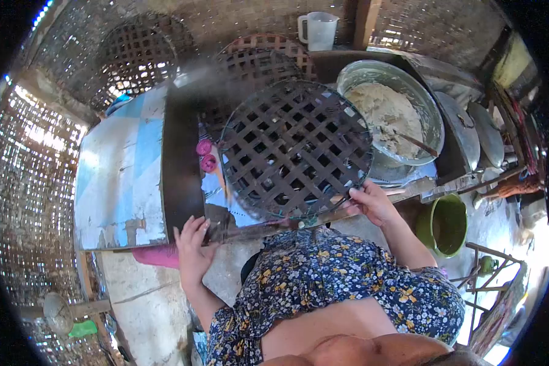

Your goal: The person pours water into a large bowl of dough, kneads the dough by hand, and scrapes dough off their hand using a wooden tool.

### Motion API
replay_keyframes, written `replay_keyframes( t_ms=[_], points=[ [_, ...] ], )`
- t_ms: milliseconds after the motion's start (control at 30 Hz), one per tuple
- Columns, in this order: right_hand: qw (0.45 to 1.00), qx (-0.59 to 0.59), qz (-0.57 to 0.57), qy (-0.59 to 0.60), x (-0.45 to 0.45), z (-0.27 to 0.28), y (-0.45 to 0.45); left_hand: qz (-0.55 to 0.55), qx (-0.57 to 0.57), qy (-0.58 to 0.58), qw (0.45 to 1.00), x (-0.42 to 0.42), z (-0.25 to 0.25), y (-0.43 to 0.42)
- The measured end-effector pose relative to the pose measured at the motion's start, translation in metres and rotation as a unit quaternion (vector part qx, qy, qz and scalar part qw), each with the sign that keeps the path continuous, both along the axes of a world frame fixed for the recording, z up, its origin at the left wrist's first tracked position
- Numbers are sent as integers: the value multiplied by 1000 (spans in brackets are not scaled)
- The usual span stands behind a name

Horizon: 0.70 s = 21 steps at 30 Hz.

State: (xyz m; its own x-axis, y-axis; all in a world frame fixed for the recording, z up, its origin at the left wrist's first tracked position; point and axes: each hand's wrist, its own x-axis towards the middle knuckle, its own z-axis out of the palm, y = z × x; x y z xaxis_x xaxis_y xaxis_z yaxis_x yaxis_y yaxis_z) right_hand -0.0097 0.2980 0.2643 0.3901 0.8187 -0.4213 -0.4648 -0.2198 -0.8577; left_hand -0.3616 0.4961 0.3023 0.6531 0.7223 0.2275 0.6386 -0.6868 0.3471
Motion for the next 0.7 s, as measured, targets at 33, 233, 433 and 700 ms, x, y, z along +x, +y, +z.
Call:
replay_keyframes(
  t_ms=[33,233,433,700],
  points=[
    [997,-44,50,-29,11,-5,-6,-24,-17,-10,1000,7,2,-2],
    [781,-213,-56,-584,103,26,-28,-14,-164,-191,968,41,-44,13],
    [535,-483,-29,-692,226,-5,-39,135,-539,-447,701,104,-68,6],
    [497,-481,181,-699,287,38,-45,162,-476,-534,680,129,-59,8]
  ],
)
